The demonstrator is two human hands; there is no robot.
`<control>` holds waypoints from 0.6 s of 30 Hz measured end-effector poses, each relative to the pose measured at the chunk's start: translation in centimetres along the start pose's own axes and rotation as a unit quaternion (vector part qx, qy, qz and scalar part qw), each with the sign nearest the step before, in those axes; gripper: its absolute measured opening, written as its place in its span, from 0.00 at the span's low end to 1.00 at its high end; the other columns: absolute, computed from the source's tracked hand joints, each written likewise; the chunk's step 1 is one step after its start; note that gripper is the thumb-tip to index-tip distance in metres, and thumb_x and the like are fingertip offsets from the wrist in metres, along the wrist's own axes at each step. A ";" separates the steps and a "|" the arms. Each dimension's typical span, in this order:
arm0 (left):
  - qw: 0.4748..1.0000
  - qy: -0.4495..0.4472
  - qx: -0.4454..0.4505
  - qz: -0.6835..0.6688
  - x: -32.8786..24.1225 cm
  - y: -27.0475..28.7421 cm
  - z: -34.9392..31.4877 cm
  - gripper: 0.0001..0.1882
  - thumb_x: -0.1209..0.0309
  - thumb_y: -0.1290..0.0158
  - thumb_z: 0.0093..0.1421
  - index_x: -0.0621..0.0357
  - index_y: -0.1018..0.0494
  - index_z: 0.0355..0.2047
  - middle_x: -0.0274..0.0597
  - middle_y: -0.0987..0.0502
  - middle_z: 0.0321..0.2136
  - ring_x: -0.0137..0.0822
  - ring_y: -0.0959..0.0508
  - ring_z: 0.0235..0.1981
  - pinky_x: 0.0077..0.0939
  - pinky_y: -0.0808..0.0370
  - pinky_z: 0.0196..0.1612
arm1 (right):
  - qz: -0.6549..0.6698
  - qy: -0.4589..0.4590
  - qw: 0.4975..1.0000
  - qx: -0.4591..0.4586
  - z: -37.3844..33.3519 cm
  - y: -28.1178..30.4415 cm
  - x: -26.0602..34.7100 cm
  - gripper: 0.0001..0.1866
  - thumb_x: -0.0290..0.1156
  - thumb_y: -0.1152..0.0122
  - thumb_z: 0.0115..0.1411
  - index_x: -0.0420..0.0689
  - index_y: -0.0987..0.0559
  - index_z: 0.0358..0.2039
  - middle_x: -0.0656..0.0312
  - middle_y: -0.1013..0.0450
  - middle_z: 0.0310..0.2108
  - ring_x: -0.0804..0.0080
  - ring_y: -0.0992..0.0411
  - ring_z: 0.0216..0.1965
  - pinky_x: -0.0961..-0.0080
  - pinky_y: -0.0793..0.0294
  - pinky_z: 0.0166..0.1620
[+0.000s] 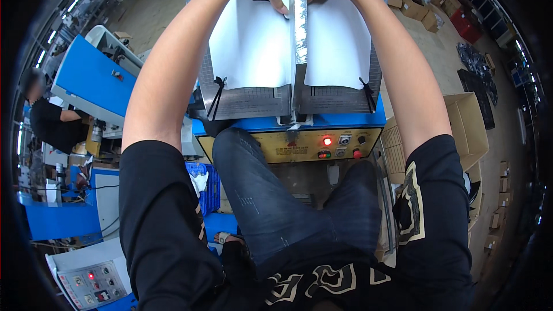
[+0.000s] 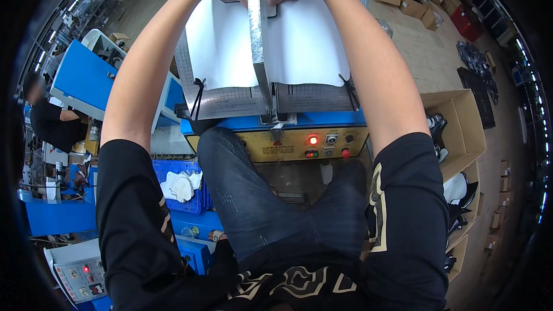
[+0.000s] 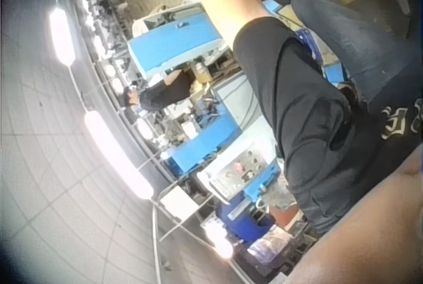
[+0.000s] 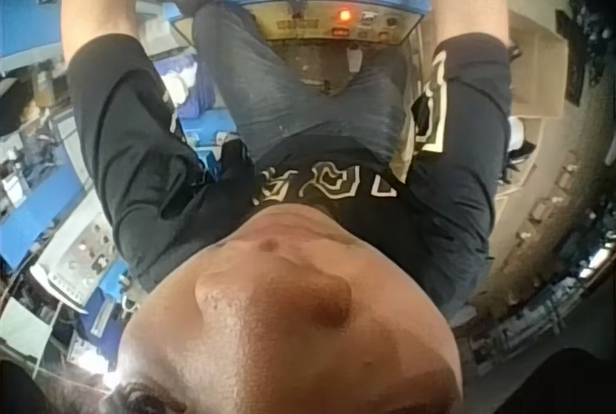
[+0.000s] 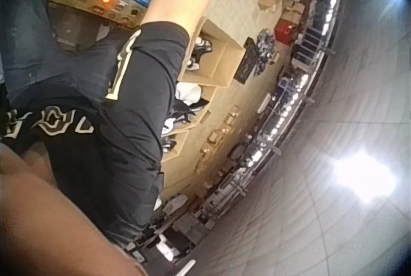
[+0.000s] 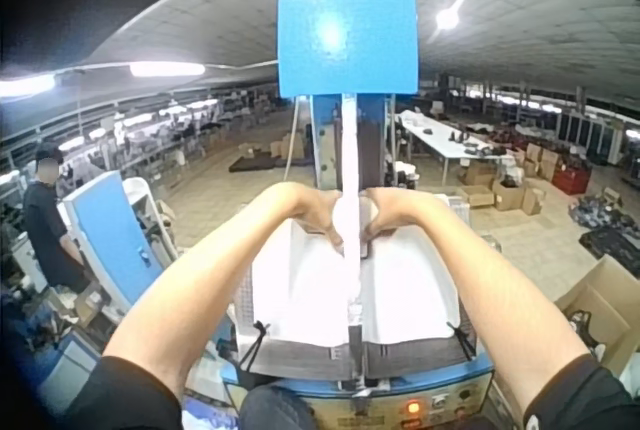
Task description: Operate a heat-press machine to shape and prepare shoe upper components.
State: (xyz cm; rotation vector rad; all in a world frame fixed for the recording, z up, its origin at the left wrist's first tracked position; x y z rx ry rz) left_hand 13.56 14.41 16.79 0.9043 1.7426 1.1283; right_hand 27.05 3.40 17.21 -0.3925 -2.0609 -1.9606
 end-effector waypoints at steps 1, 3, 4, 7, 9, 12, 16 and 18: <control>1.000 -0.002 0.001 0.000 0.0 0.3 0.2 0.60 0.51 0.23 0.35 0.60 0.42 0.65 0.56 0.31 0.57 0.50 0.31 0.60 0.40 0.32 0.62 | -0.056 0.013 0.997 -0.052 0.2 0.2 0.0 0.52 0.51 0.20 0.38 0.38 0.31 0.61 0.45 0.27 0.56 0.58 0.27 0.56 0.63 0.26 0.56; 0.999 0.026 0.028 0.037 0.0 0.7 0.4 0.61 0.48 0.24 0.35 0.61 0.42 0.65 0.56 0.31 0.58 0.50 0.32 0.60 0.41 0.33 0.62 | -0.056 0.012 0.997 -0.041 0.6 0.1 -0.5 0.52 0.52 0.21 0.40 0.38 0.31 0.62 0.46 0.27 0.56 0.58 0.27 0.56 0.63 0.26 0.56; 0.998 0.034 0.039 0.036 0.1 0.8 0.5 0.60 0.48 0.24 0.36 0.61 0.42 0.64 0.56 0.31 0.58 0.50 0.32 0.60 0.41 0.33 0.62 | -0.056 0.013 0.998 -0.029 0.9 0.1 -0.8 0.52 0.54 0.22 0.42 0.39 0.32 0.63 0.47 0.27 0.56 0.57 0.27 0.55 0.63 0.27 0.56; 0.995 0.061 0.069 0.029 0.2 1.2 0.6 0.58 0.48 0.25 0.37 0.61 0.40 0.63 0.56 0.31 0.58 0.51 0.31 0.60 0.41 0.33 0.62 | 0.050 -0.028 0.992 0.114 1.8 0.6 -1.7 0.51 0.55 0.23 0.44 0.41 0.31 0.63 0.49 0.28 0.57 0.57 0.28 0.57 0.65 0.28 0.58; 0.993 0.078 0.088 0.028 0.1 1.3 0.8 0.56 0.48 0.25 0.37 0.61 0.39 0.62 0.56 0.30 0.57 0.51 0.31 0.60 0.42 0.33 0.61 | 0.042 -0.020 0.992 0.119 2.2 1.3 -2.1 0.51 0.56 0.23 0.44 0.43 0.31 0.64 0.51 0.29 0.58 0.58 0.30 0.57 0.66 0.29 0.58; 0.988 0.099 0.111 0.031 0.1 1.6 1.1 0.54 0.48 0.26 0.39 0.61 0.38 0.61 0.55 0.30 0.57 0.51 0.31 0.59 0.42 0.33 0.61 | -0.012 -0.058 0.994 0.093 2.6 1.9 -2.6 0.51 0.57 0.25 0.45 0.44 0.32 0.65 0.52 0.29 0.58 0.60 0.30 0.57 0.65 0.30 0.58; 0.984 0.122 0.130 0.026 0.2 2.0 1.3 0.51 0.49 0.27 0.40 0.62 0.35 0.60 0.55 0.29 0.56 0.51 0.31 0.59 0.42 0.33 0.60 | 0.011 -0.051 0.994 0.093 2.5 1.5 -2.5 0.50 0.57 0.26 0.45 0.45 0.31 0.65 0.52 0.29 0.58 0.60 0.30 0.57 0.65 0.30 0.58; 0.981 0.133 0.140 0.026 0.4 2.1 1.4 0.50 0.49 0.27 0.41 0.62 0.34 0.59 0.55 0.28 0.56 0.51 0.30 0.59 0.43 0.33 0.60 | 0.002 -0.048 0.994 0.102 2.4 1.4 -2.5 0.49 0.57 0.26 0.45 0.45 0.30 0.64 0.52 0.28 0.58 0.60 0.30 0.57 0.65 0.30 0.58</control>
Point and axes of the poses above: each hand's wrist, its own z-axis towards the middle knuckle, its own y-axis out of the back of the hand, x = y × z, the point moved 3 cm from there along z, towards the middle knuckle
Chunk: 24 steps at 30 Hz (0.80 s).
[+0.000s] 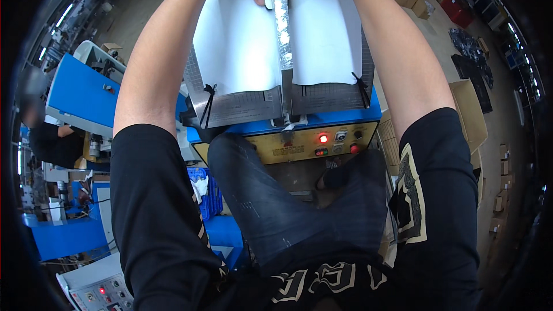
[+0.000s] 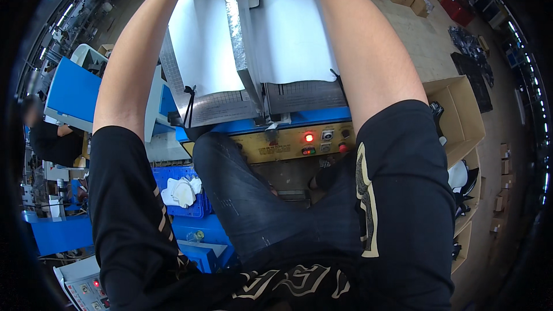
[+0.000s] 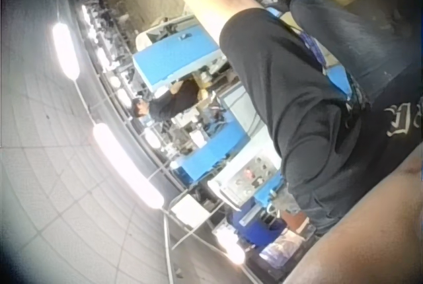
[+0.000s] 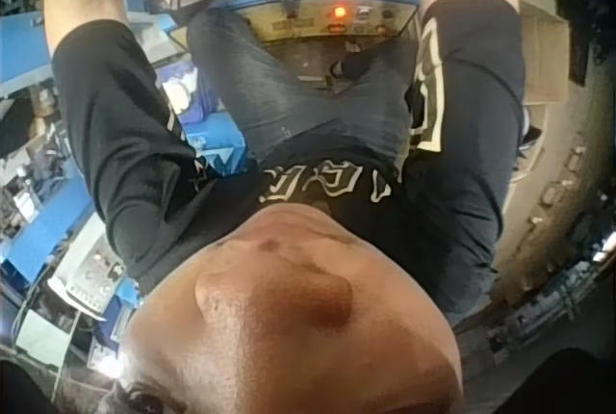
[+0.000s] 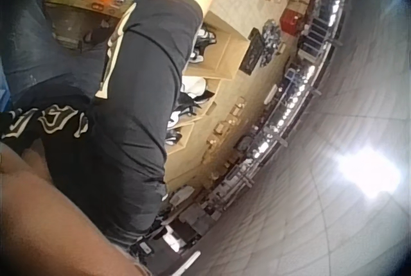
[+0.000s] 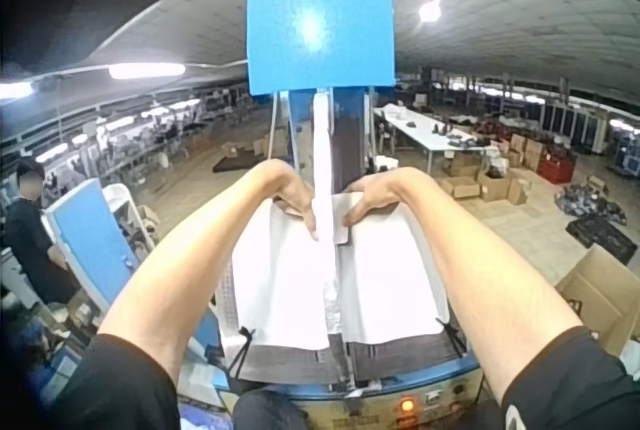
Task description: Operate a heat-press machine to shape and prepare shoe upper components.
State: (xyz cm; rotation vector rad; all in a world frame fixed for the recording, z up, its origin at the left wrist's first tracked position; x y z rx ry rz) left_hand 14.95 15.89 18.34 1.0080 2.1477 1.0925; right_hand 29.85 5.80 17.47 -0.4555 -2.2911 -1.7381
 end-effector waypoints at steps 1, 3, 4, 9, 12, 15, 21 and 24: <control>1.000 0.005 0.004 0.001 0.0 0.0 0.1 0.49 0.49 0.27 0.41 0.62 0.34 0.59 0.55 0.28 0.56 0.51 0.30 0.59 0.43 0.33 0.60 | -0.014 0.003 1.000 0.007 0.0 0.0 0.0 0.48 0.57 0.26 0.45 0.45 0.29 0.63 0.52 0.28 0.58 0.60 0.29 0.57 0.65 0.30 0.58; 1.000 0.016 0.011 0.001 0.1 0.2 0.2 0.48 0.49 0.28 0.42 0.62 0.33 0.58 0.55 0.28 0.56 0.52 0.30 0.58 0.43 0.33 0.60 | -0.012 -0.003 1.000 -0.002 0.0 0.1 0.0 0.48 0.57 0.26 0.45 0.44 0.29 0.62 0.52 0.28 0.57 0.60 0.29 0.57 0.65 0.29 0.58; 1.000 0.020 0.013 0.001 0.1 0.2 0.2 0.47 0.49 0.28 0.42 0.62 0.32 0.57 0.55 0.28 0.55 0.52 0.30 0.58 0.43 0.32 0.60 | -0.009 -0.009 1.000 -0.011 0.0 0.2 0.0 0.47 0.57 0.26 0.45 0.44 0.28 0.62 0.52 0.28 0.57 0.60 0.29 0.56 0.65 0.29 0.57; 0.999 0.042 0.023 0.001 0.0 0.5 -0.1 0.43 0.49 0.29 0.44 0.63 0.30 0.55 0.54 0.27 0.55 0.52 0.29 0.58 0.44 0.32 0.59 | -0.023 -0.004 1.000 -0.001 -0.2 0.3 0.4 0.48 0.58 0.26 0.45 0.44 0.28 0.62 0.51 0.28 0.58 0.58 0.29 0.57 0.64 0.29 0.58; 0.999 0.025 -0.019 -0.012 -0.2 0.2 -0.4 0.31 0.55 0.32 0.51 0.63 0.25 0.50 0.56 0.24 0.51 0.54 0.27 0.55 0.44 0.30 0.56 | -0.028 -0.003 1.000 -0.003 -0.4 0.1 0.5 0.49 0.59 0.26 0.44 0.45 0.29 0.63 0.51 0.28 0.58 0.58 0.29 0.57 0.64 0.30 0.58; 0.993 0.021 -0.106 -0.050 0.0 -0.3 -0.5 0.53 0.58 0.23 0.33 0.55 0.30 0.62 0.58 0.32 0.62 0.59 0.37 0.65 0.51 0.41 0.67 | 0.045 -0.075 0.993 -0.085 -0.1 -0.7 0.0 0.53 0.46 0.21 0.40 0.49 0.35 0.67 0.47 0.31 0.60 0.50 0.33 0.62 0.46 0.42 0.67; 0.984 -0.040 -0.139 -0.099 1.0 -0.5 -1.8 0.49 0.52 0.26 0.36 0.49 0.28 0.61 0.54 0.27 0.59 0.53 0.29 0.61 0.41 0.38 0.66 | 0.050 -0.006 0.990 -0.135 0.2 -1.5 -1.4 0.47 0.51 0.26 0.48 0.52 0.33 0.67 0.48 0.26 0.56 0.55 0.26 0.55 0.63 0.30 0.59; 0.938 -0.097 -0.271 -0.194 2.5 -2.6 -3.7 0.32 0.53 0.38 0.56 0.49 0.26 0.60 0.48 0.22 0.53 0.41 0.22 0.53 0.29 0.31 0.59 | -0.077 0.135 0.908 -0.388 -2.2 -5.1 -1.2 0.31 0.49 0.40 0.62 0.53 0.30 0.64 0.52 0.29 0.60 0.55 0.32 0.62 0.58 0.38 0.65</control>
Point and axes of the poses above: each hand's wrist, its own z-axis towards the middle knuckle, its own y-axis out of the back of the hand, x = y × z, the point moved 3 cm from there along z, towards the middle knuckle
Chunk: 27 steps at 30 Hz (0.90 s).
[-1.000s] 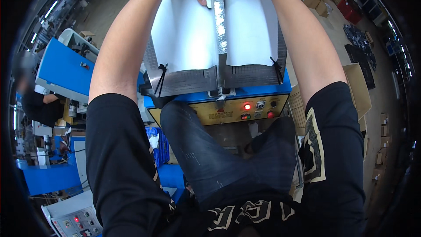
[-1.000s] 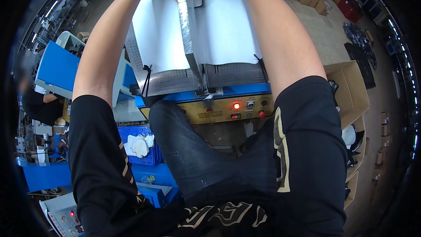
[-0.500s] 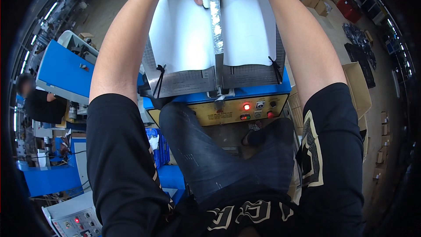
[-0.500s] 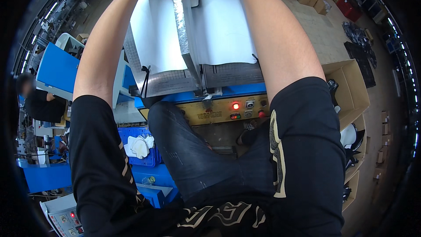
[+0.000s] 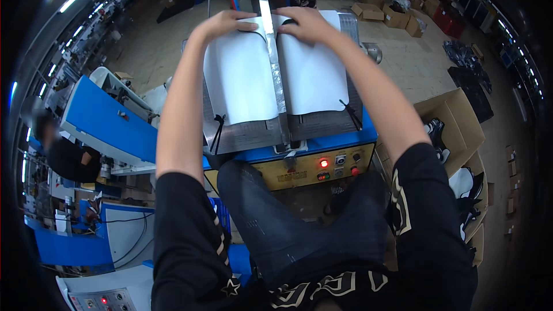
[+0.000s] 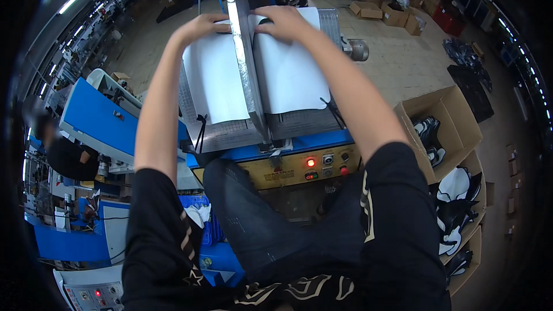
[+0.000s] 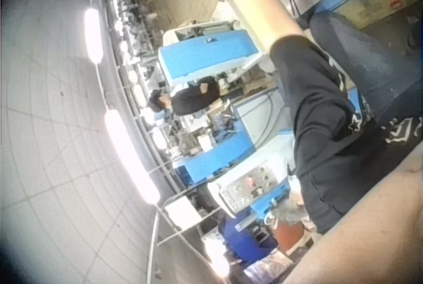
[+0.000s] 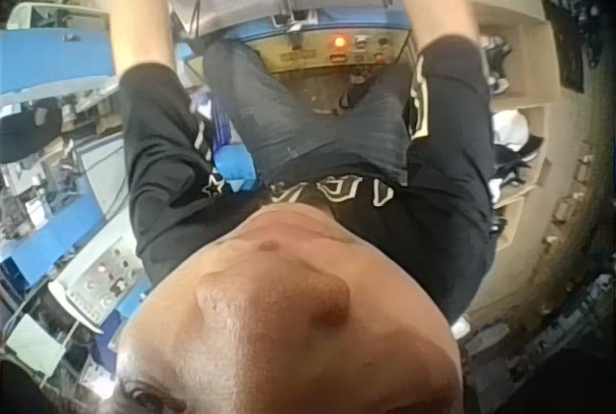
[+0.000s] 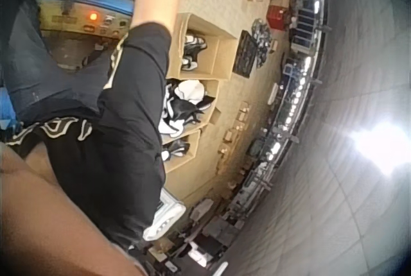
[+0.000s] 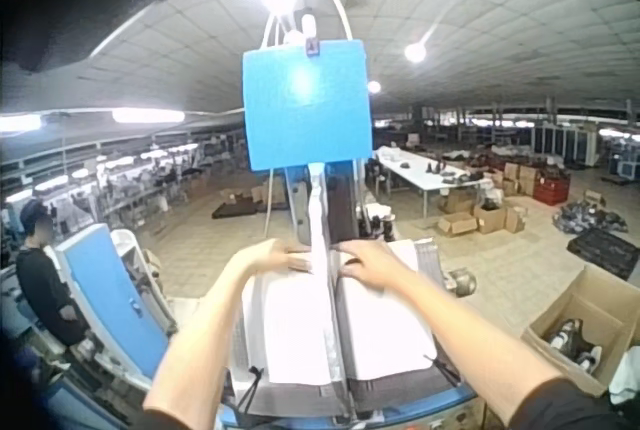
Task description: Operate a heat-press machine to shape and prepare shoe upper components.
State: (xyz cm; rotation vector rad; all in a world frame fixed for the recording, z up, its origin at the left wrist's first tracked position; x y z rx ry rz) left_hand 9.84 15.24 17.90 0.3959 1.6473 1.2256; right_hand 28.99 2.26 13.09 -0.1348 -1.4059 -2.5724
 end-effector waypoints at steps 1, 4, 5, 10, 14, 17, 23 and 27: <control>0.996 -0.033 -0.072 -0.036 0.6 -0.6 -1.5 0.29 0.54 0.41 0.60 0.55 0.25 0.57 0.47 0.21 0.51 0.38 0.20 0.49 0.27 0.29 0.56 | -0.049 0.031 0.993 -0.106 -2.3 -0.1 0.8 0.26 0.47 0.44 0.66 0.53 0.27 0.62 0.54 0.29 0.60 0.55 0.34 0.64 0.57 0.41 0.67; 0.939 -0.064 -0.327 -0.087 2.3 -5.7 -8.3 0.22 0.56 0.47 0.66 0.60 0.21 0.51 0.45 0.17 0.40 0.31 0.22 0.39 0.24 0.27 0.47 | -0.016 0.040 0.990 -0.132 -12.8 -1.4 2.6 0.19 0.42 0.48 0.68 0.46 0.19 0.51 0.53 0.27 0.58 0.57 0.33 0.63 0.55 0.40 0.67; 0.914 -0.079 -0.390 -0.080 2.5 -7.8 -11.2 0.21 0.57 0.47 0.67 0.61 0.20 0.49 0.43 0.17 0.37 0.28 0.23 0.35 0.23 0.28 0.43 | 0.004 0.007 0.989 -0.148 -17.3 -2.3 4.1 0.15 0.40 0.46 0.67 0.44 0.18 0.43 0.52 0.21 0.45 0.56 0.27 0.53 0.56 0.35 0.63; 0.849 0.105 -0.382 -0.350 -0.2 -21.9 -26.8 0.21 0.65 0.54 0.72 0.67 0.24 0.25 0.40 0.20 0.26 0.29 0.23 0.31 0.25 0.28 0.40 | 0.157 -0.273 0.948 -0.032 -40.0 -3.2 10.4 0.15 0.37 0.39 0.61 0.48 0.19 0.19 0.61 0.28 0.17 0.59 0.27 0.27 0.64 0.30 0.40; 0.950 0.244 -0.101 -0.167 -5.5 -31.1 -32.3 0.20 0.60 0.46 0.66 0.60 0.24 0.21 0.43 0.24 0.18 0.38 0.25 0.20 0.29 0.30 0.31 | -0.056 -0.585 0.785 0.196 -55.4 -1.9 9.2 0.27 0.54 0.36 0.58 0.55 0.24 0.54 0.58 0.33 0.61 0.49 0.42 0.65 0.49 0.40 0.62; 0.984 0.118 0.027 -0.133 -6.1 -34.3 -30.6 0.17 0.55 0.41 0.61 0.56 0.22 0.26 0.44 0.19 0.23 0.46 0.17 0.29 0.38 0.24 0.33 | 0.221 -0.615 0.733 0.188 -60.6 -3.9 6.4 0.43 0.63 0.40 0.57 0.61 0.42 0.68 0.57 0.37 0.65 0.35 0.49 0.67 0.47 0.45 0.67; 0.979 0.065 0.193 -0.020 -4.4 -37.8 -29.1 0.14 0.60 0.40 0.60 0.60 0.23 0.30 0.42 0.18 0.25 0.37 0.18 0.28 0.30 0.25 0.35 | 0.132 -0.668 0.673 0.289 -60.6 -6.3 4.1 0.39 0.65 0.41 0.54 0.78 0.40 0.66 0.34 0.52 0.68 0.29 0.44 0.64 0.44 0.39 0.63; 0.948 0.089 0.226 -0.207 -3.7 -38.6 -29.5 0.07 0.73 0.41 0.59 0.66 0.23 0.29 0.40 0.20 0.21 0.26 0.21 0.24 0.22 0.27 0.32 | 0.176 -0.703 0.635 0.266 -59.6 -4.6 5.9 0.37 0.61 0.40 0.54 0.84 0.38 0.65 0.44 0.58 0.73 0.28 0.46 0.65 0.31 0.41 0.60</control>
Point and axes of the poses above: each hand's wrist, its own z-axis towards the middle knuckle, its own y-axis out of the back of the hand, x = y × z, the point moved 3 cm from there along z, towards the middle knuckle
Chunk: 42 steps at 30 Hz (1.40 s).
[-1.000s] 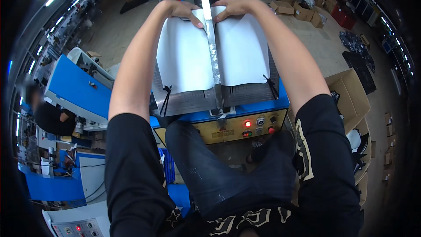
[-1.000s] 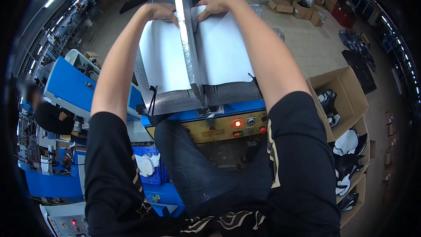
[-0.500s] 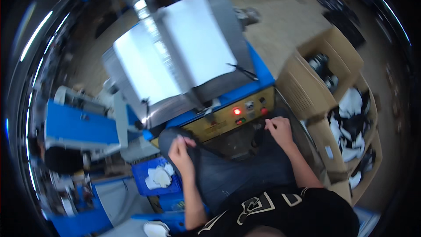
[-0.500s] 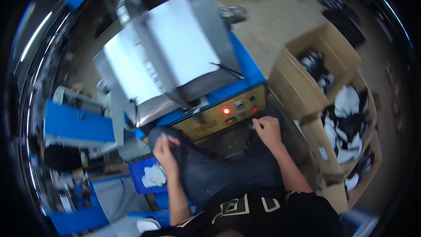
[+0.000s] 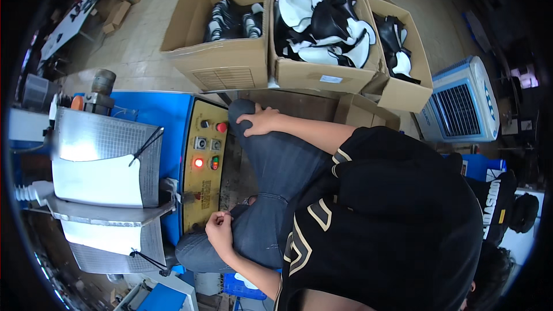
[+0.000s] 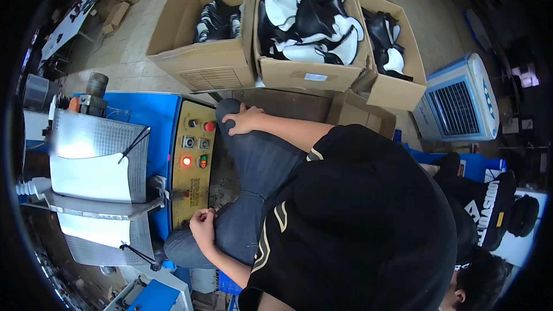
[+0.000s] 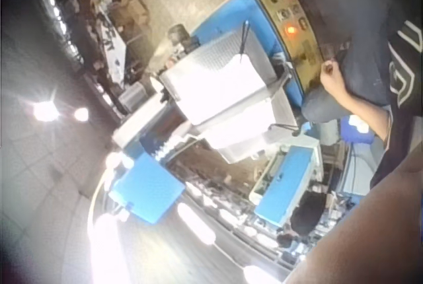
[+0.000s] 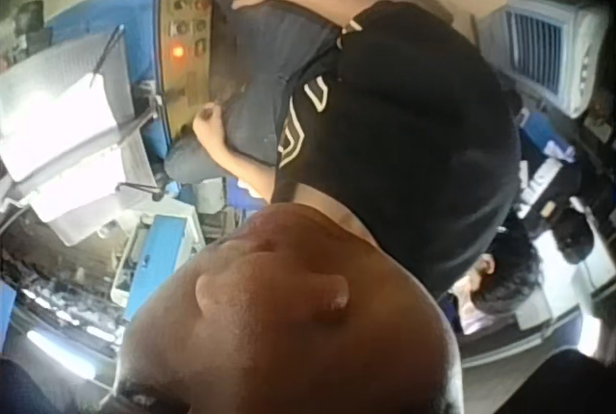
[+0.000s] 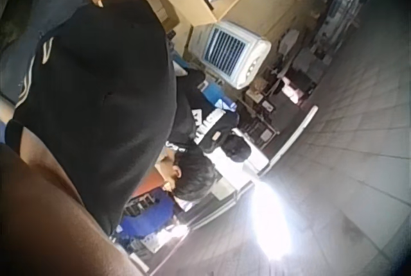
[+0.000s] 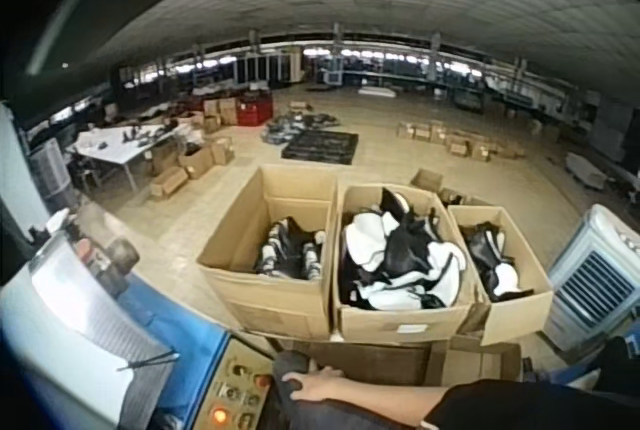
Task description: Operate a heat-press machine to shape and prepare shoe upper components.
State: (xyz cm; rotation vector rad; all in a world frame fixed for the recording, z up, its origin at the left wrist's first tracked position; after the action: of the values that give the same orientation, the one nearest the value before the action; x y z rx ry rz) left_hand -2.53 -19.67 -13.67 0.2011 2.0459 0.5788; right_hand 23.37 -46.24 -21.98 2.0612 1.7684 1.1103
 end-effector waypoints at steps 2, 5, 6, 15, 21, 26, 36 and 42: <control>1.000 0.008 -0.008 -0.010 0.5 0.1 0.1 0.05 0.78 0.41 0.58 0.70 0.23 0.29 0.39 0.19 0.22 0.23 0.22 0.25 0.18 0.28 0.31 | -0.014 -0.009 0.999 -0.045 -1.1 0.5 0.1 0.35 0.62 0.40 0.53 0.84 0.36 0.63 0.44 0.54 0.71 0.33 0.42 0.64 0.42 0.39 0.62; 0.999 -0.019 0.013 -0.042 0.5 0.1 0.1 0.05 0.78 0.41 0.57 0.71 0.21 0.30 0.41 0.19 0.22 0.24 0.21 0.26 0.19 0.27 0.32 | 0.017 0.004 0.999 -0.029 -1.6 0.8 0.3 0.35 0.61 0.40 0.53 0.84 0.35 0.63 0.45 0.55 0.72 0.32 0.43 0.65 0.38 0.40 0.62; 1.000 0.004 -0.013 -0.012 0.5 0.2 0.0 0.05 0.78 0.41 0.57 0.71 0.21 0.30 0.41 0.19 0.22 0.24 0.21 0.26 0.19 0.27 0.32 | 0.008 -0.008 0.999 -0.036 -1.6 0.9 0.2 0.35 0.61 0.40 0.54 0.84 0.36 0.64 0.46 0.55 0.72 0.33 0.45 0.66 0.34 0.41 0.61; 0.956 -0.073 -0.199 -0.201 -1.0 4.1 -3.2 0.14 0.67 0.42 0.65 0.71 0.20 0.34 0.38 0.18 0.27 0.24 0.24 0.27 0.20 0.26 0.35 | 0.072 0.132 0.987 -0.049 0.1 -0.3 0.3 0.33 0.56 0.38 0.59 0.63 0.31 0.64 0.46 0.26 0.54 0.54 0.27 0.56 0.64 0.29 0.57; 0.711 -0.051 -0.608 -0.349 6.8 11.4 -9.3 0.11 0.66 0.47 0.69 0.63 0.24 0.36 0.39 0.19 0.31 0.24 0.24 0.27 0.19 0.27 0.33 | 0.042 0.178 0.983 -0.015 3.5 -2.3 -0.8 0.36 0.52 0.35 0.58 0.56 0.31 0.64 0.50 0.32 0.63 0.53 0.37 0.66 0.64 0.39 0.66; 0.652 0.024 -0.750 -0.104 13.0 17.5 -9.6 0.15 0.63 0.40 0.62 0.65 0.24 0.37 0.43 0.21 0.31 0.32 0.24 0.33 0.29 0.28 0.38 | 0.079 0.147 0.985 0.039 4.4 -3.1 -1.3 0.33 0.49 0.34 0.57 0.54 0.28 0.62 0.48 0.33 0.63 0.54 0.37 0.66 0.67 0.38 0.65; 0.695 -0.030 -0.703 -0.146 20.9 24.6 -2.4 0.26 0.80 0.31 0.47 0.59 0.25 0.47 0.37 0.23 0.31 0.28 0.25 0.28 0.24 0.24 0.35 | 0.097 0.111 0.988 0.051 4.7 -3.4 -1.8 0.35 0.53 0.35 0.56 0.58 0.29 0.63 0.46 0.34 0.63 0.50 0.37 0.66 0.65 0.38 0.65; 0.725 -0.001 -0.687 -0.057 21.4 25.4 -1.8 0.16 0.82 0.35 0.48 0.67 0.21 0.39 0.44 0.17 0.29 0.32 0.19 0.29 0.25 0.22 0.36 | 0.061 0.078 0.994 0.054 5.3 -3.3 -2.8 0.38 0.61 0.36 0.53 0.68 0.31 0.64 0.34 0.44 0.66 0.41 0.44 0.68 0.57 0.41 0.67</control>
State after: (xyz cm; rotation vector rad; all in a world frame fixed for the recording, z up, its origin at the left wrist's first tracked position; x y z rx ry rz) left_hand -17.56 9.83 -17.26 -0.7995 1.1263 1.8073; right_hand 24.35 -46.30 -28.74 2.2274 1.8332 1.2679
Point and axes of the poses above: each hand's wrist, its own z-axis towards the middle knuckle, its own y-axis out of the back of the hand, x = y × z, the point moved 3 cm from there along z, towards the middle knuckle
